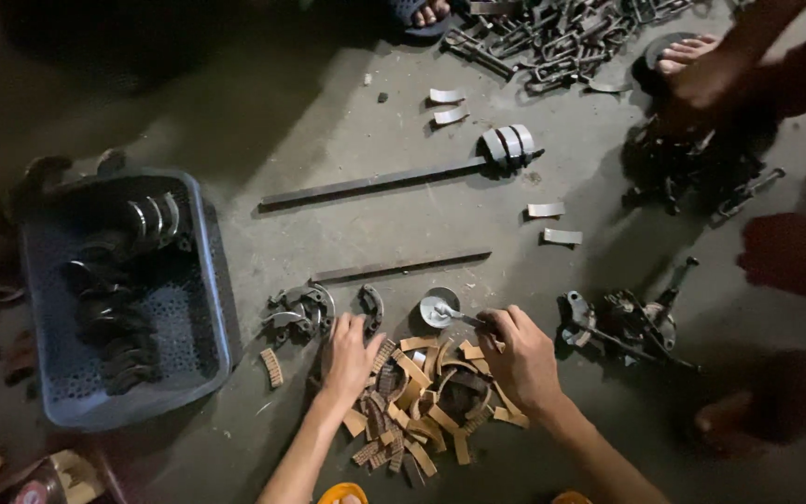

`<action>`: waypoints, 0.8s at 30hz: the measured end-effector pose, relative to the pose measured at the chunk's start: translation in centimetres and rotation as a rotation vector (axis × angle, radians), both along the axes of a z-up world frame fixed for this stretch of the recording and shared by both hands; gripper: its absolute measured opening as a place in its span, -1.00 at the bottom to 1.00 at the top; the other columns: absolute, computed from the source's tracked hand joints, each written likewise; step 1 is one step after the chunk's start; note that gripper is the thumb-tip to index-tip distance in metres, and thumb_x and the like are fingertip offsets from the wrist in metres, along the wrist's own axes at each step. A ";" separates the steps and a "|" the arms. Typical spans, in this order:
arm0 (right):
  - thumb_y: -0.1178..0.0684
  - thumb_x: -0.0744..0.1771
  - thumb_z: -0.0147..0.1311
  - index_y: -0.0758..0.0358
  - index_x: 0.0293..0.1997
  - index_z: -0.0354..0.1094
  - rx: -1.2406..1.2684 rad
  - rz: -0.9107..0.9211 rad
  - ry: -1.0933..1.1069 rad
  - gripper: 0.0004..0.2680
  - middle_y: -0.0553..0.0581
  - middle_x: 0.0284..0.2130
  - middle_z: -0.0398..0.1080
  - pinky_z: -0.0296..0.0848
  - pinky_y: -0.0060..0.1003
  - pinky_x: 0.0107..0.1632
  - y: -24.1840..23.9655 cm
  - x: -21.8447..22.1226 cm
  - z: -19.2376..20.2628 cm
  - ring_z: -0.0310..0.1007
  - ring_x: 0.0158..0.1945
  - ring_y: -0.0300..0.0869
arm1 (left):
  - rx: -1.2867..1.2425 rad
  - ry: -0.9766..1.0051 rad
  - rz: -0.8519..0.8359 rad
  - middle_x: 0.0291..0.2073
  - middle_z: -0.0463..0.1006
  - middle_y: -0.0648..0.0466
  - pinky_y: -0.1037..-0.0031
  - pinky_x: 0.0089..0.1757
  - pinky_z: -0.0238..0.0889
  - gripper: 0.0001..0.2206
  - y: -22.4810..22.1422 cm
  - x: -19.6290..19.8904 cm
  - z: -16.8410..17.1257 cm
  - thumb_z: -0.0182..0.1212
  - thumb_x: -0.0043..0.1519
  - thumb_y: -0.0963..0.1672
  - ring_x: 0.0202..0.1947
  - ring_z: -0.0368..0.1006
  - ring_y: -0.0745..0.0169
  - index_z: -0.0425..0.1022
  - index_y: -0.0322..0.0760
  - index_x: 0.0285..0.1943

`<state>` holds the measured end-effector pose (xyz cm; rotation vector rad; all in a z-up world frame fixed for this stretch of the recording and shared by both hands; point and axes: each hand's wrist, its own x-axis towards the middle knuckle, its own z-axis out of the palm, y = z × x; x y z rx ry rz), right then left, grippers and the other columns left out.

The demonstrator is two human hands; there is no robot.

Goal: Applying adhesive strips to metal components using an applicator tool and glue

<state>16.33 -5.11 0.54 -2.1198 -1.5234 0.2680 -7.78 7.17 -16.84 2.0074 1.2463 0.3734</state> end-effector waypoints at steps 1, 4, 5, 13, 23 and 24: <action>0.17 0.26 0.23 0.24 -0.09 0.43 0.034 -0.018 -0.009 -0.82 0.06 -0.35 0.40 0.36 -0.26 -0.40 0.1 -0.1 0.6 0.36 -0.48 -0.16 | 0.003 0.071 -0.016 -0.07 0.45 -0.12 0.25 -0.12 0.48 -0.65 0.4 0.5 0.0 0.33 0.19 -0.14 -0.14 0.45 0.02 0.49 -0.44 0.11; 0.19 0.25 0.25 0.26 -0.09 0.45 0.052 -0.032 -0.004 -0.82 0.04 -0.37 0.41 0.37 -0.31 -0.41 -0.1 -0.3 1.6 0.39 -0.48 -0.21 | -0.017 0.086 0.009 -0.15 0.51 -0.05 0.42 -0.23 0.50 -0.71 0.7 0.5 0.0 0.32 0.18 -0.18 -0.26 0.48 0.15 0.55 -0.37 0.08; 0.21 0.25 0.25 0.30 -0.08 0.45 0.039 -0.026 0.010 -0.81 0.06 -0.36 0.41 0.38 -0.33 -0.40 -0.1 -0.3 1.9 0.40 -0.47 -0.22 | -0.037 0.029 0.054 -0.14 0.56 -0.08 0.50 -0.27 0.53 -0.73 0.8 0.4 0.0 0.30 0.19 -0.22 -0.28 0.53 0.15 0.57 -0.37 0.08; 0.19 0.24 0.25 0.24 0.03 0.45 -0.053 -0.016 0.186 -0.74 0.02 -0.28 0.44 0.45 -0.33 -0.40 -0.6 0.8 -3.8 0.41 -0.46 -0.24 | -0.969 -1.034 0.480 -0.04 0.59 -0.22 0.28 -0.07 0.45 -0.65 -1.2 -2.9 6.3 0.22 0.15 -0.34 -0.15 0.51 0.02 0.49 -0.55 0.15; 0.22 0.23 0.25 0.29 -0.02 0.51 0.058 -0.013 0.265 -0.76 0.09 -0.24 0.54 0.60 -0.48 -0.44 0.7 1.1 0.8 0.54 -0.41 -0.26 | -0.370 -0.499 0.122 -0.20 0.76 -0.10 0.70 -0.77 0.06 -0.69 -2.3 2.3 4.7 0.37 0.16 -0.19 -0.82 0.21 0.50 0.62 -0.41 0.09; 0.22 0.23 0.25 0.29 -0.02 0.51 0.054 -0.013 0.265 -0.76 0.09 -0.24 0.54 0.60 -0.48 -0.44 0.7 1.2 1.2 0.54 -0.41 -0.26 | -0.373 -0.498 0.124 -0.20 0.76 -0.10 0.70 -0.77 0.06 -0.69 -2.4 3.4 4.9 0.37 0.16 -0.19 -0.82 0.21 0.50 0.62 -0.41 0.09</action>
